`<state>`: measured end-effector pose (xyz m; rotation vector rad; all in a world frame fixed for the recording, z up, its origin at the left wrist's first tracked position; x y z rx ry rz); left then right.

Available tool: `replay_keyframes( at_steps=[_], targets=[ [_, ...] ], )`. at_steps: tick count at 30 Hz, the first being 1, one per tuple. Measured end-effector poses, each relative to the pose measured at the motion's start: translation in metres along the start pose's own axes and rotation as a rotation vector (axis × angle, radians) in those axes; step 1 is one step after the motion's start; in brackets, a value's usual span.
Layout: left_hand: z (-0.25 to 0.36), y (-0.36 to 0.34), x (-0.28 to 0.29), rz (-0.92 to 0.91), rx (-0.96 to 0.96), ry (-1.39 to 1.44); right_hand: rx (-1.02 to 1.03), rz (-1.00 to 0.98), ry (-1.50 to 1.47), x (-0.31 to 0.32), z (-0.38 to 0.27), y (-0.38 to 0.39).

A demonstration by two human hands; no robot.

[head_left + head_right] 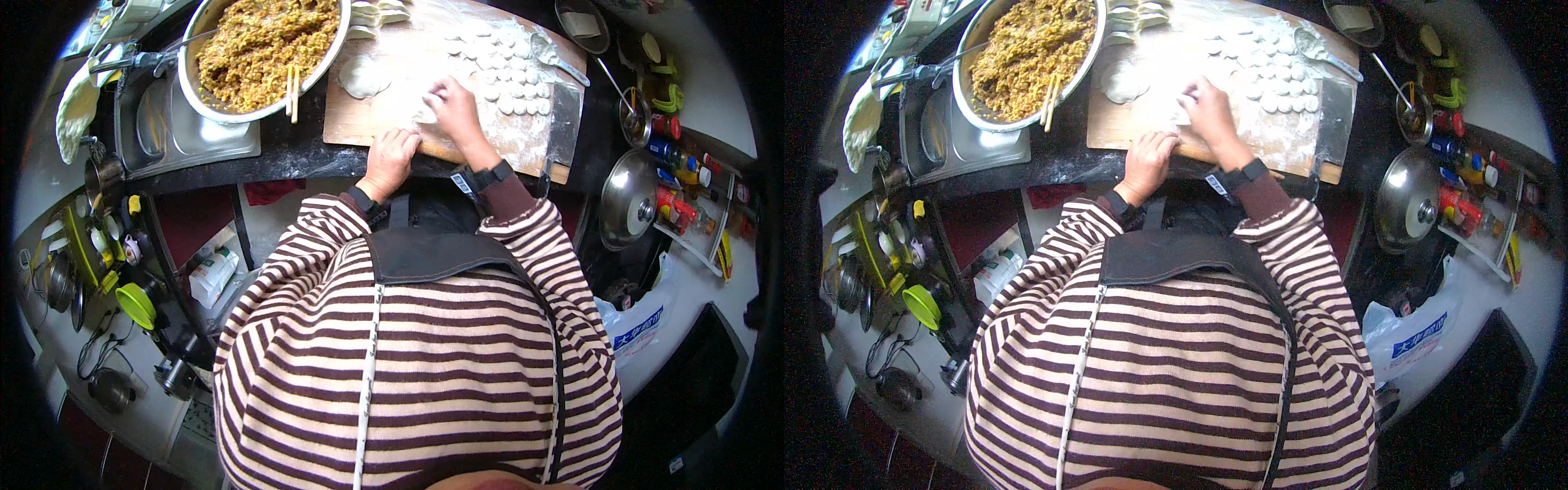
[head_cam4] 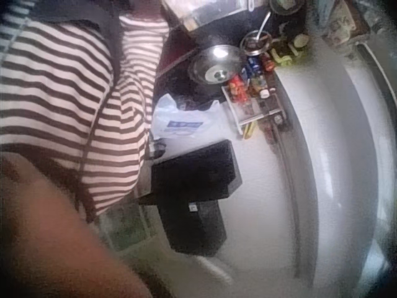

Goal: The person flattens small dough balls into round discs on a floured wooden board using a rolling pin. They repeatedly pick up a dough ball, roll it flat, and place the finished disc aside.

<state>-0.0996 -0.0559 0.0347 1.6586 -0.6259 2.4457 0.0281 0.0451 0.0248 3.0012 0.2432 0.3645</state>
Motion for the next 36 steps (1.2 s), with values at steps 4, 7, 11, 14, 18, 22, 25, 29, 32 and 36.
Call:
replay_keyframes(
  at_steps=[4,7,11,14,18,22,25,29,32,36],
  targets=[
    [-0.004,0.004,0.007,0.055,-0.001,-0.027,-0.025,-0.109,-0.534,-0.057,-0.012,-0.028],
    [-0.01,0.005,0.009,0.036,0.02,-0.016,0.068,-0.096,-0.172,-0.048,-0.016,-0.032],
    [-0.014,0.005,0.01,0.05,0.028,-0.003,-0.027,0.121,0.514,0.039,0.008,0.003],
    [-0.007,0.001,0.005,0.042,-0.019,0.005,0.054,0.101,0.771,0.055,0.03,0.033],
    [0.008,-0.006,-0.001,0.032,-0.116,0.018,0.071,-0.179,0.728,0.026,0.056,0.05],
    [0.017,-0.012,-0.002,0.024,-0.152,0.031,0.182,-0.058,0.508,0.032,0.039,0.041],
    [0.019,-0.015,-0.003,0.005,-0.152,0.03,0.145,0.119,0.418,0.049,0.026,0.029],
    [0.019,-0.016,-0.007,-0.04,-0.136,0.027,0.238,0.058,0.621,0.027,0.016,0.01],
    [0.017,-0.015,-0.005,-0.015,-0.108,0.013,0.066,-0.021,0.513,0.028,0.028,-0.005],
    [0.013,-0.013,-0.003,-0.012,-0.073,0.01,0.407,0.102,0.44,0.061,0.011,-0.005]
  ],
)
Point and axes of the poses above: each hand's wrist, its own y-axis away from the middle knuckle, its own x-axis out of the back of the hand, z = x × y, the point moved 6 cm from there along -y, towards the middle knuckle, and after that the axes turned 13 degrees about -y, right-handed, at the moved point
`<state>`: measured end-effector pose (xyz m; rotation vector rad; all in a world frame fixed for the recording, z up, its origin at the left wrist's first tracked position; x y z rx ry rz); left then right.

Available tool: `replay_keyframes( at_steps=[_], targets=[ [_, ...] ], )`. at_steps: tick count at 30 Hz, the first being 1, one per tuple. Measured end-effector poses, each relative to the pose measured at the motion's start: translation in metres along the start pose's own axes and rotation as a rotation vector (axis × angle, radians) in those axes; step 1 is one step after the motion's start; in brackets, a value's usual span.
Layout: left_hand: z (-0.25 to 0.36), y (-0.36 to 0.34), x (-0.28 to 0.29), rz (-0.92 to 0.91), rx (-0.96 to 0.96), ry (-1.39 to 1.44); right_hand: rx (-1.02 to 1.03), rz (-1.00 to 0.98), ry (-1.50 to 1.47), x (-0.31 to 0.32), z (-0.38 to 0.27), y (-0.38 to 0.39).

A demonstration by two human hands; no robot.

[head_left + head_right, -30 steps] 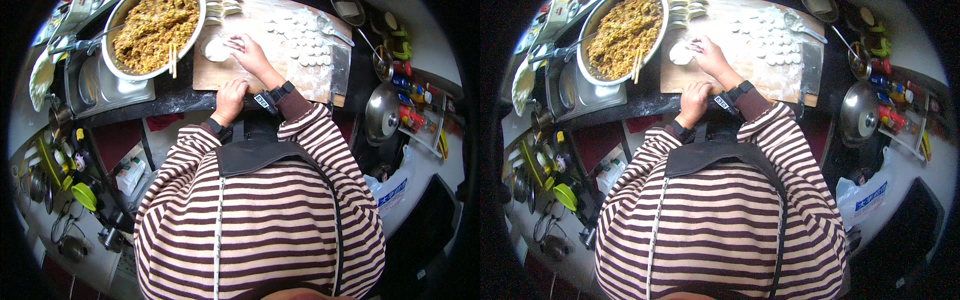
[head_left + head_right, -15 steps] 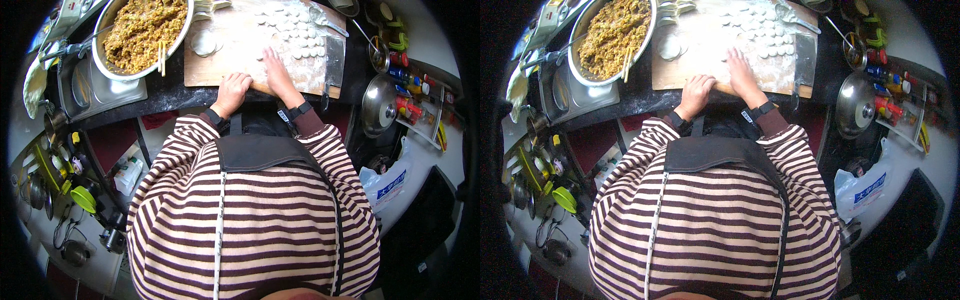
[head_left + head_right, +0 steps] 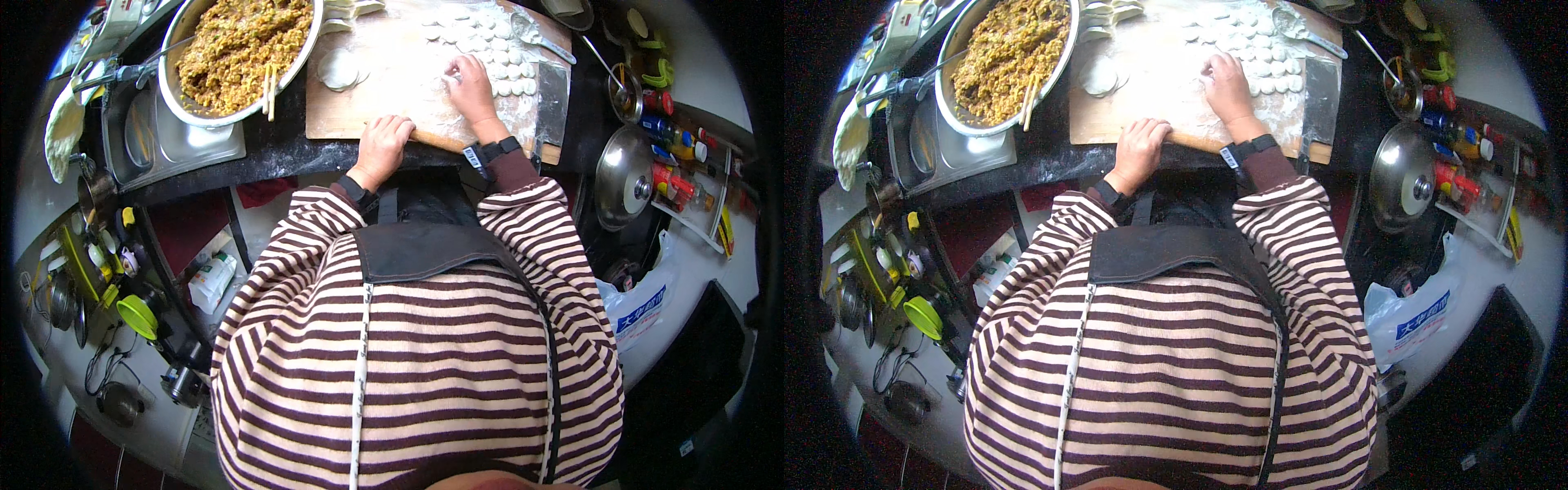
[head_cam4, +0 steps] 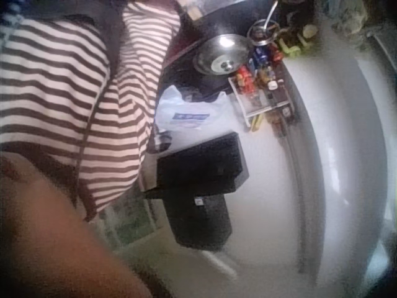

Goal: The person flattens small dough balls into round discs on a floured wooden board using a rolling pin. They repeatedly pick up a dough ball, roll it flat, and place the finished disc aside.

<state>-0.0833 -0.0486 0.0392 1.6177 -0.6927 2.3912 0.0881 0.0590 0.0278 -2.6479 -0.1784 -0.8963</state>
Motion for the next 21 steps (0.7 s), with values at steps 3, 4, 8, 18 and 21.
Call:
replay_keyframes(
  at_steps=[3,4,8,18,21],
  targets=[
    [-0.001,0.001,0.001,0.014,0.016,0.002,-0.052,-0.073,-0.046,0.007,0.009,0.008],
    [-0.001,0.001,0.001,0.02,0.014,-0.002,-0.124,-0.086,-0.019,0.005,0.014,0.01],
    [0.0,0.0,-0.001,0.016,-0.001,0.017,-0.09,-0.308,0.112,-0.029,0.013,0.021],
    [-0.011,-0.025,-0.006,0.012,-0.009,-0.004,-0.11,-0.511,-0.147,0.019,0.015,0.069],
    [-0.021,-0.039,-0.012,0.039,0.041,0.039,-0.246,-0.275,0.027,0.061,0.02,0.079]
  ],
)
Point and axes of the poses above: each hand's wrist, its own y-axis away from the middle knuckle, its own x-axis out of the back of the hand, z = x × y, the point moved 6 cm from there along -y, towards the middle knuckle, and after that the axes turned 13 degrees about -y, right-handed, at the moved point
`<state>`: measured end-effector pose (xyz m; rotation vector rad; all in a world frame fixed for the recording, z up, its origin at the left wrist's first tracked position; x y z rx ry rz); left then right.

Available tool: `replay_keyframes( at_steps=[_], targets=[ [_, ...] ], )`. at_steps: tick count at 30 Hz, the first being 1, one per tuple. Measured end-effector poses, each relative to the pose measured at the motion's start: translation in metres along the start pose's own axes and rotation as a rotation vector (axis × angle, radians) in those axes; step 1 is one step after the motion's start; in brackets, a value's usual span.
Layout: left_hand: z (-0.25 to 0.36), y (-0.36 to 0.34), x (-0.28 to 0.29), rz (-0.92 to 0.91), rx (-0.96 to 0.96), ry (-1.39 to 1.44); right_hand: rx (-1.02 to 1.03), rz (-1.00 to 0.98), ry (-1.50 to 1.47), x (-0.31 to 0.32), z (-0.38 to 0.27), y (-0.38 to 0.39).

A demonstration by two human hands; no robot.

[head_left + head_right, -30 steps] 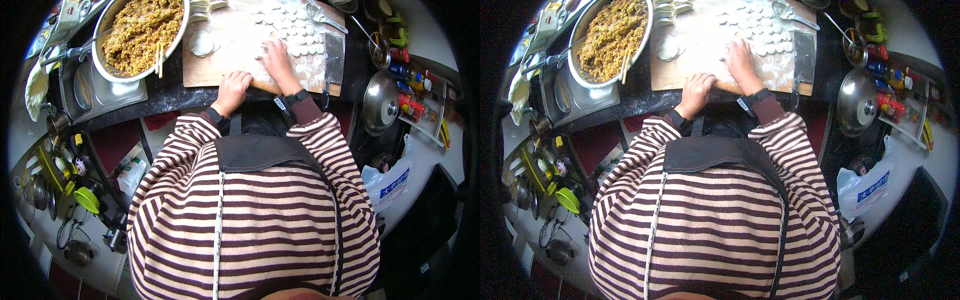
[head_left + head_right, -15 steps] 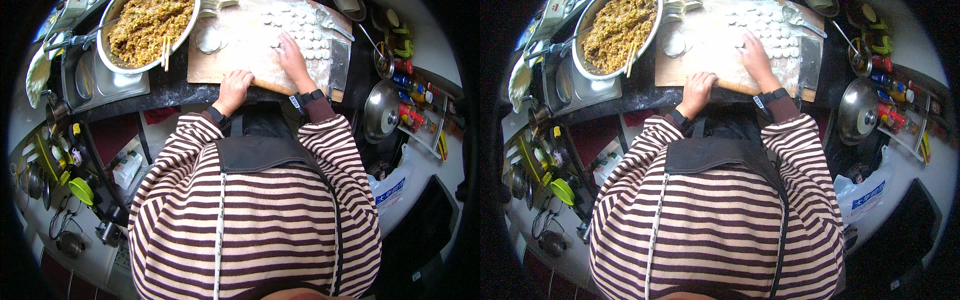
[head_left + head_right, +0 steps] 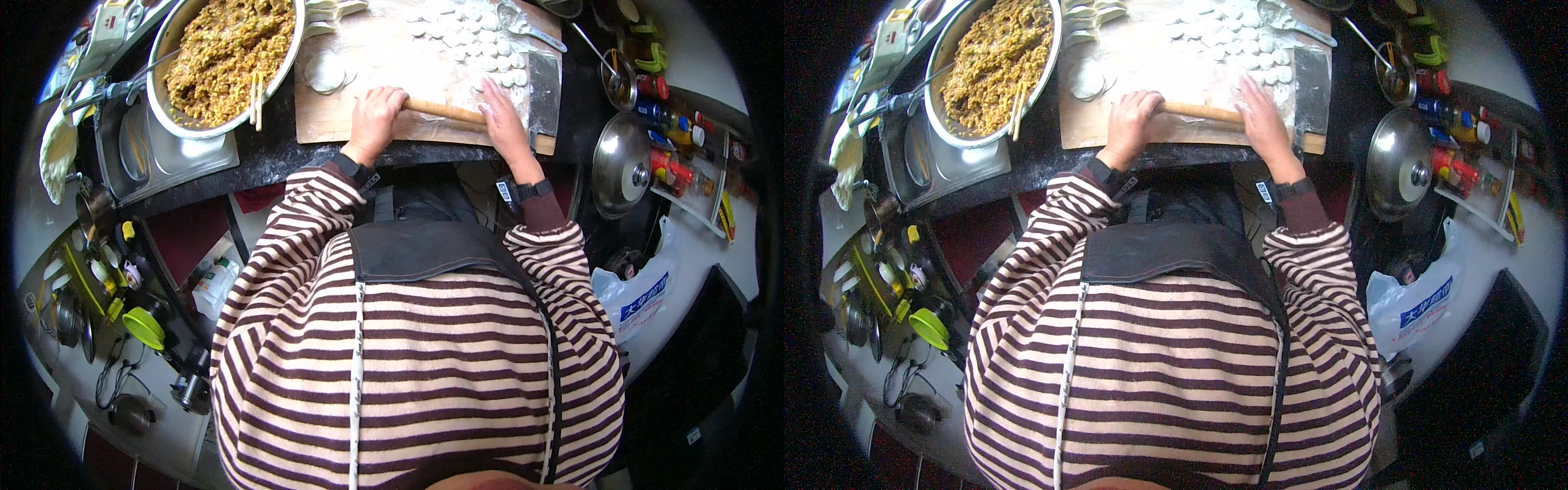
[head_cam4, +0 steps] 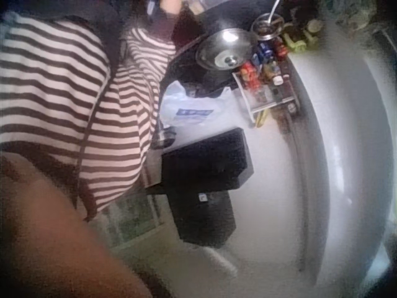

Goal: The person flattens small dough balls into round discs on a floured wooden board using a rolling pin. They repeatedly pick up a dough ball, roll it flat, and place the finished disc aside.

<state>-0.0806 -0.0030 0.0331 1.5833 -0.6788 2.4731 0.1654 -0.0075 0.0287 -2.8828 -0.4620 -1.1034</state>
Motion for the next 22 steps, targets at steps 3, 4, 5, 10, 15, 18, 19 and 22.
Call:
replay_keyframes(
  at_steps=[3,4,5,10,15,18,19,22],
  targets=[
    [-0.008,-0.007,-0.01,-0.072,-0.022,-0.044,-0.18,0.028,0.362,-0.003,0.012,0.022],
    [-0.007,-0.004,-0.012,-0.105,-0.063,-0.121,-0.202,0.021,0.337,-0.013,0.013,0.031],
    [-0.006,0.0,-0.014,-0.146,-0.1,-0.196,-0.281,-0.031,0.339,-0.023,0.018,0.038],
    [-0.024,-0.023,-0.03,-0.193,-0.042,-0.26,-0.141,0.199,0.328,-0.02,0.018,0.013],
    [-0.013,0.009,-0.027,-0.371,-0.128,-0.316,-0.296,-0.001,0.34,-0.032,0.012,0.048],
    [-0.021,-0.002,-0.035,-0.323,-0.081,-0.297,-0.179,0.112,0.327,-0.025,0.013,0.035],
    [-0.027,-0.015,-0.041,-0.307,-0.045,-0.302,-0.091,0.193,0.312,-0.02,0.015,0.019],
    [-0.029,-0.031,-0.043,-0.257,-0.023,-0.309,-0.229,0.151,0.225,-0.02,0.034,0.002]
  ],
)
Point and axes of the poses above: each hand's wrist, its own y-axis away from the middle knuckle, its own x-axis out of the back of the hand, z = x × y, the point moved 6 cm from there along -y, towards the middle knuckle, and after that the axes turned 13 degrees about -y, right-handed, at the moved point
